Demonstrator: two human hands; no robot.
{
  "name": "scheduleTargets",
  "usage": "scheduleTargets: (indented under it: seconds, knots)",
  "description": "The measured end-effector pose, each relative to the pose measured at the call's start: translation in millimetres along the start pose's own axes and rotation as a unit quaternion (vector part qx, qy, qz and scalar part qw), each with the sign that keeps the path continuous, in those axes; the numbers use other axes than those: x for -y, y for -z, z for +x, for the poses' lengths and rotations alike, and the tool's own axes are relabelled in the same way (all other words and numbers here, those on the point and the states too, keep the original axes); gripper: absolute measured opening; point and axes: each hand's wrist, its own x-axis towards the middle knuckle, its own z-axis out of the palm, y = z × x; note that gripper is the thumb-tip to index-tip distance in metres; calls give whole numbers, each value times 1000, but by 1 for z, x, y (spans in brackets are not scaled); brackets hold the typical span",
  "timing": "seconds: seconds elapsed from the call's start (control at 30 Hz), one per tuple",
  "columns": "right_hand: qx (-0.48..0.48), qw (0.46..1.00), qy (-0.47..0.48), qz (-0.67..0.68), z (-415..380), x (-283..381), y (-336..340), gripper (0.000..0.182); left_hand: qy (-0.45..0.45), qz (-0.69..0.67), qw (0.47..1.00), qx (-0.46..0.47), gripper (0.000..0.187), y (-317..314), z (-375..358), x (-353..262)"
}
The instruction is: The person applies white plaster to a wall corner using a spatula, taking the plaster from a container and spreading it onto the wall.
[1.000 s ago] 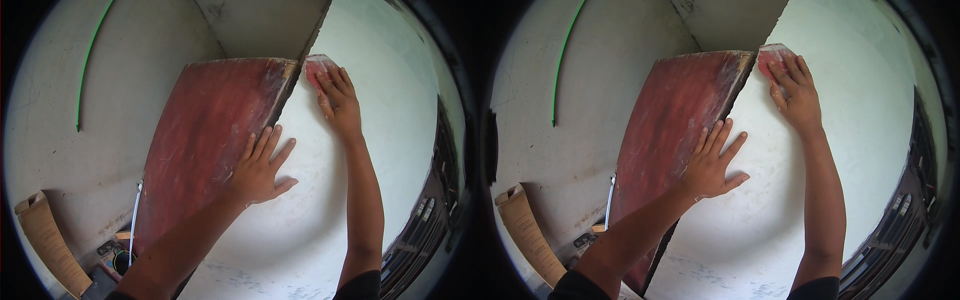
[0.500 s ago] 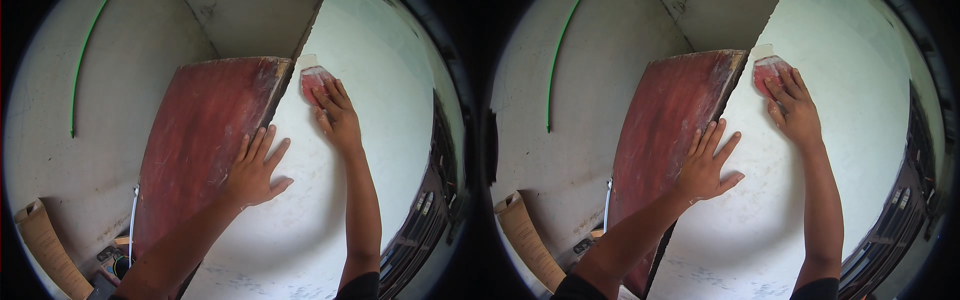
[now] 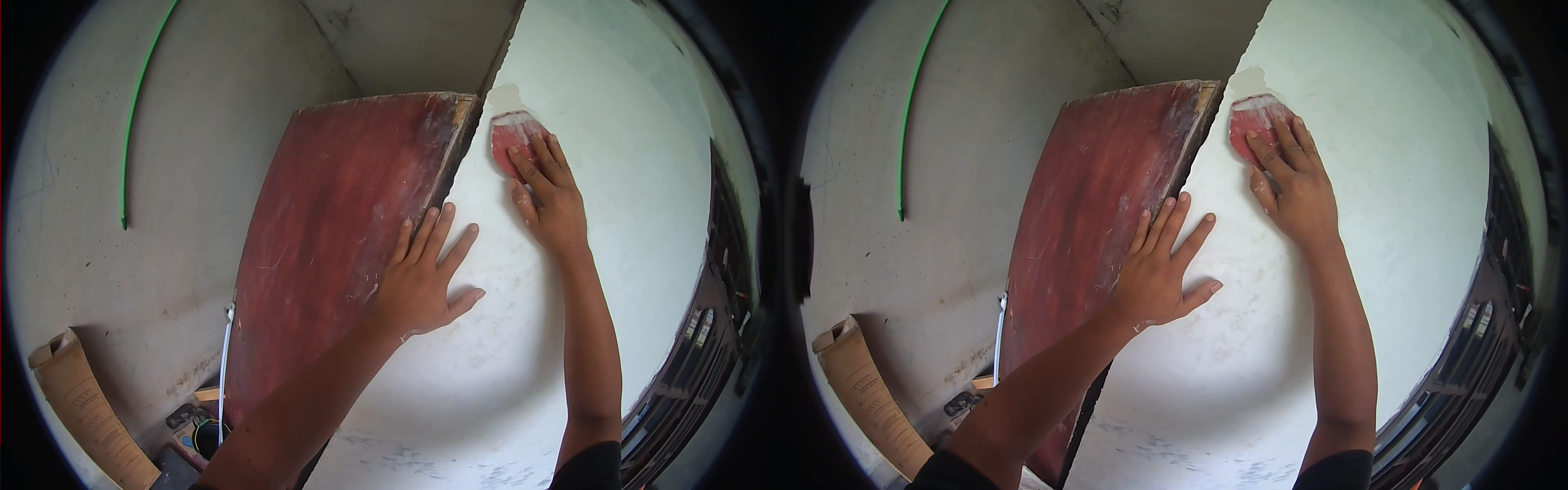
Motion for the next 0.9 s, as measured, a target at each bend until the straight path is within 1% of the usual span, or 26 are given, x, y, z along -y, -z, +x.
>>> scheduleTargets:
  seconds: [0.1,0.23,0.27,0.33,0.4,0.47,0.53,0.6,0.67,0.8,0.9]
  knots:
    - [-25,1000,4,-12,20,-1,-5,44,2,6,1000,2,85,-1,-1,-1]
    - [-15,1000,-3,-11,46,-6,-17,42,-3,13,1000,2,86,-2,-1,-1]
    - [-17,1000,-5,-8,43,-5,-16,42,-3,13,1000,1,86,-1,-1,0]
    - [8,1000,-8,-15,29,-1,-9,42,-3,11,1000,1,86,0,-1,-1]
    - [-2,1000,7,-21,9,-1,-3,42,-3,8,1000,-6,86,0,0,0]
    - [-9,999,20,-26,6,-4,-4,42,-5,2,1000,-12,86,-2,-1,0]
    - [-40,999,1,-24,18,-2,-4,42,-2,8,1000,-4,86,0,-1,-1]
    - [-38,999,-15,-12,38,-1,-11,42,-1,13,1000,2,85,0,-1,-2]
    - [-32,999,-15,-27,51,-3,-17,40,2,11,1000,-16,82,-1,-1,-2]
    - [-4,999,-20,-32,34,-1,-13,40,0,9,1000,-18,83,-1,-1,-2]
    - [2,1000,3,-27,2,3,1,43,-1,5,1000,-6,84,0,-1,-1]
